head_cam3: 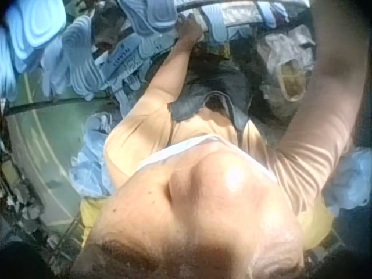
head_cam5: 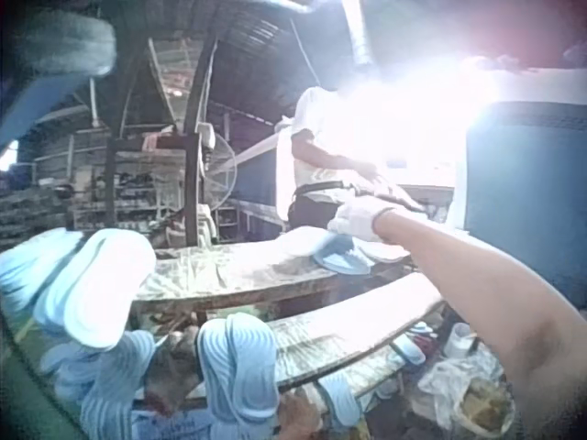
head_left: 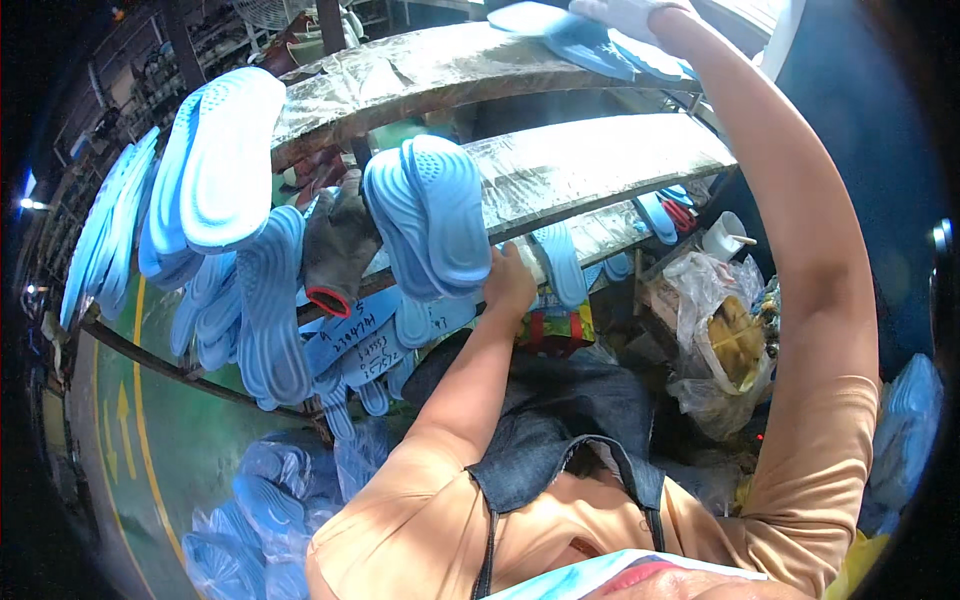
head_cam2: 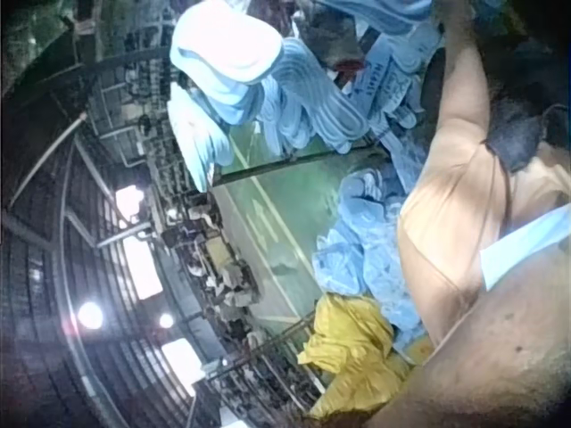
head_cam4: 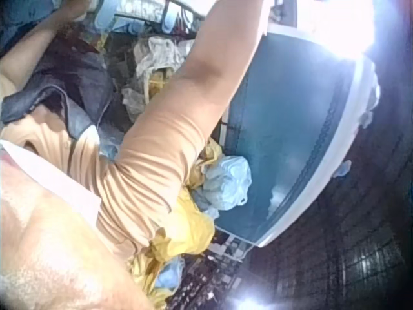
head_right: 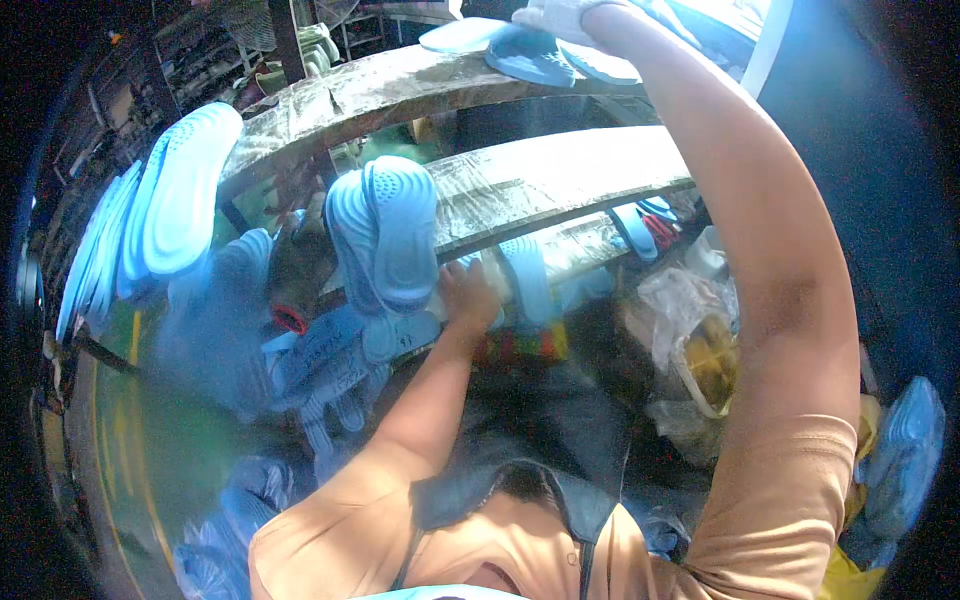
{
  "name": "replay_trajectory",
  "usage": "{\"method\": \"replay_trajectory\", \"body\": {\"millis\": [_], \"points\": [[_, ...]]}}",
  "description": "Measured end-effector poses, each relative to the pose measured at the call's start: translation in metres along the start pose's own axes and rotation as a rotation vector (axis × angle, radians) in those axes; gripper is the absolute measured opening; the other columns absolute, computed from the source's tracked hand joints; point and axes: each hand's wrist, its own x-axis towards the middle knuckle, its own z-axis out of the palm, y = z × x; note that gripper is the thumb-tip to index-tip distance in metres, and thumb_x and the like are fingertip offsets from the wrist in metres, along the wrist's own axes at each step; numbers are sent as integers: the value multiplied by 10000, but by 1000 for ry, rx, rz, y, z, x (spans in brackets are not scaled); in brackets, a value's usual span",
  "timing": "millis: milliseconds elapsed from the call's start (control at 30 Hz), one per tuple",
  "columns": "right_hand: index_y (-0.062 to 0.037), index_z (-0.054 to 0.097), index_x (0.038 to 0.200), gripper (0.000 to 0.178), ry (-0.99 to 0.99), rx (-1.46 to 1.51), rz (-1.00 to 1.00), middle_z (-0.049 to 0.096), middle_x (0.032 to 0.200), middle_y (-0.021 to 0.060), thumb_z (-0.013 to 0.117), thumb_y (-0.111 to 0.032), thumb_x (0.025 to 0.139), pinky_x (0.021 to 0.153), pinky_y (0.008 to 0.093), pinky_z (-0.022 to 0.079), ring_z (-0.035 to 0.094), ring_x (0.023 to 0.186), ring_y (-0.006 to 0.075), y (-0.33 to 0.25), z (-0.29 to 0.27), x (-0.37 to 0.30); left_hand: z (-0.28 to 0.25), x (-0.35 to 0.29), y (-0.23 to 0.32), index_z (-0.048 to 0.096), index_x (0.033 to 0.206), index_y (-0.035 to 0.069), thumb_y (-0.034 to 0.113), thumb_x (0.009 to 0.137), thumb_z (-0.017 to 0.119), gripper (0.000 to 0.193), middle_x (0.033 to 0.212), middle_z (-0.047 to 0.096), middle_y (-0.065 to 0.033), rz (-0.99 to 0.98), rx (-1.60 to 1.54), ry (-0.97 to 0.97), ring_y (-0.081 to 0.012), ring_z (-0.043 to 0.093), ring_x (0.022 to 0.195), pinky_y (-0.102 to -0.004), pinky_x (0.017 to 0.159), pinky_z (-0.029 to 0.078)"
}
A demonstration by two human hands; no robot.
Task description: The person picks up light blue slippers from a plastic bag and places them onto a metal rack. They handle the slippers one by one, arranging them in a row on the rack. The person briefly pauses to adjust their head-mounted camera before continuing to sort the slippers.
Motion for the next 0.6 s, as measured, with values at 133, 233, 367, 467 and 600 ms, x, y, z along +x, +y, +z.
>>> {"method": "replay_trajectory", "body": {"millis": [133,233,367,467,600], "points": [[-82,666,1177,390,4,-17,24,675,1143,131,540,-337,910,899,393,495,625,1054,282,9,10,6,1,1,4,579,1203,47,231,796,648,452,1310,462,-289,-3,-44,-64,-463,390,1270,-540,1073,329],[-73,668,1161,357,20,97,-5,679,1108,119,544,-300,915,879,372,500,630,1015,261,24,1,-2,0,-1,12,566,1217,36,234,793,652,476,1309,462,-290,4,-79,-90,-465,382,1276,-544,1072,327],[-61,670,1140,314,33,339,-80,685,1060,103,549,-249,920,851,345,508,638,963,233,30,-21,-27,-7,-3,5,489,1252,10,166,834,590,458,1323,436,-319,-1,-52,-32,-479,502,1164,-535,975,431],[-52,672,1124,282,27,432,-88,689,1025,91,553,-211,925,831,325,513,644,924,213,46,-51,-74,-24,1,13,466,1260,-5,145,853,548,441,1293,473,-330,-17,-49,-33,-481,563,1109,-522,925,484],[-41,677,1104,259,-68,354,-23,699,1015,99,556,-187,927,846,314,519,656,914,205,76,-84,-143,-39,-4,16,425,1380,-21,154,877,459,534,1186,592,-274,-12,-637,-199,-417,612,1066,-490,876,518]]}}
